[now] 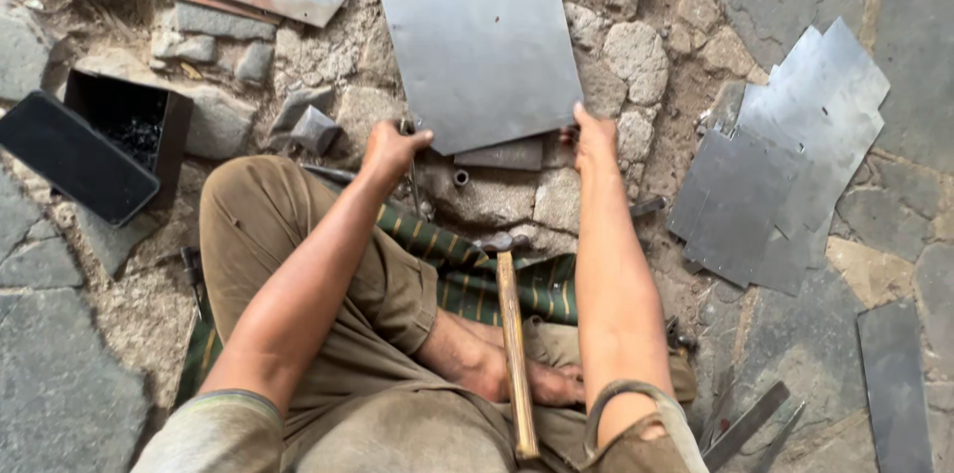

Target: The person uses a hammer to flatten and shape various metal pieces against a metal block while sitting on the floor.

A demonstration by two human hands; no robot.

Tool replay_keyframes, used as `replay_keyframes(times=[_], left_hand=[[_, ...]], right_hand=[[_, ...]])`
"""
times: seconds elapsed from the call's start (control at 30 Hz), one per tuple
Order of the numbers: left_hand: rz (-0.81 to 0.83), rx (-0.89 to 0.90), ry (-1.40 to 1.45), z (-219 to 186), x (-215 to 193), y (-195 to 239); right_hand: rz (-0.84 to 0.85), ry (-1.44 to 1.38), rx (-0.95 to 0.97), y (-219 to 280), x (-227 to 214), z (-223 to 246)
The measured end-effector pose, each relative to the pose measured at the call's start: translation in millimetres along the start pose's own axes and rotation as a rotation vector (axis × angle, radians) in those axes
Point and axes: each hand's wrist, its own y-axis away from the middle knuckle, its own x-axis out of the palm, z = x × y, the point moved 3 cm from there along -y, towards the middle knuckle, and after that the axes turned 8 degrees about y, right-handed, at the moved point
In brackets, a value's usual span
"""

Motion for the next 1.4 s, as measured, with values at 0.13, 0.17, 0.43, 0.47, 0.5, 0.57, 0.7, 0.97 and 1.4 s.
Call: replay_keyframes(times=[0.13, 0.17, 0.43, 0.47, 0.5, 0.57, 0.7, 0.97, 1.4], left_hand=[[0.019, -0.127, 0.177, 7.1, -3.6, -15.0], [-0.018, 0.005, 0.221, 3.1, -9.2, -25.0], [-0.191, 0.132, 0.173, 3.2, -35.0, -36.7], [-0.201, 0.108, 0.119, 2.0, -34.9, -33.2], [-0.211, 0.085, 0.066, 1.1, -35.1, -29.1], [-0.197, 0.057, 0.030, -3.2, -33.5, -26.4], [-0.155, 0.033, 0.014, 2.7, -41.8, -11.2], [-0.195, -0.044, 0.024, 6.1, -39.8, -12.0], [0.342, 0.392, 0.117, -9.6, 44.0, 23.9]], right_hand=[[0.078, -0.020, 0.016, 11.2, -17.0, -15.7], [0.105, -0.073, 0.022, 14.0, -16.7, -18.9], [0.121, -0.196, 0.155, 119.4, -8.4, -118.9], [0.119, -0.188, 0.170, 124.7, -7.7, -123.9], [0.116, -0.180, 0.186, 128.8, -8.0, -127.5], [0.097, -0.174, 0.196, 123.8, -7.9, -125.2], [0.080, -0.194, 0.185, 131.0, -10.1, -137.0], [0.066, 0.016, 0.138, 156.8, -2.4, -100.4], [0.362, 0.875, 0.266, 361.3, -53.7, -95.8]])
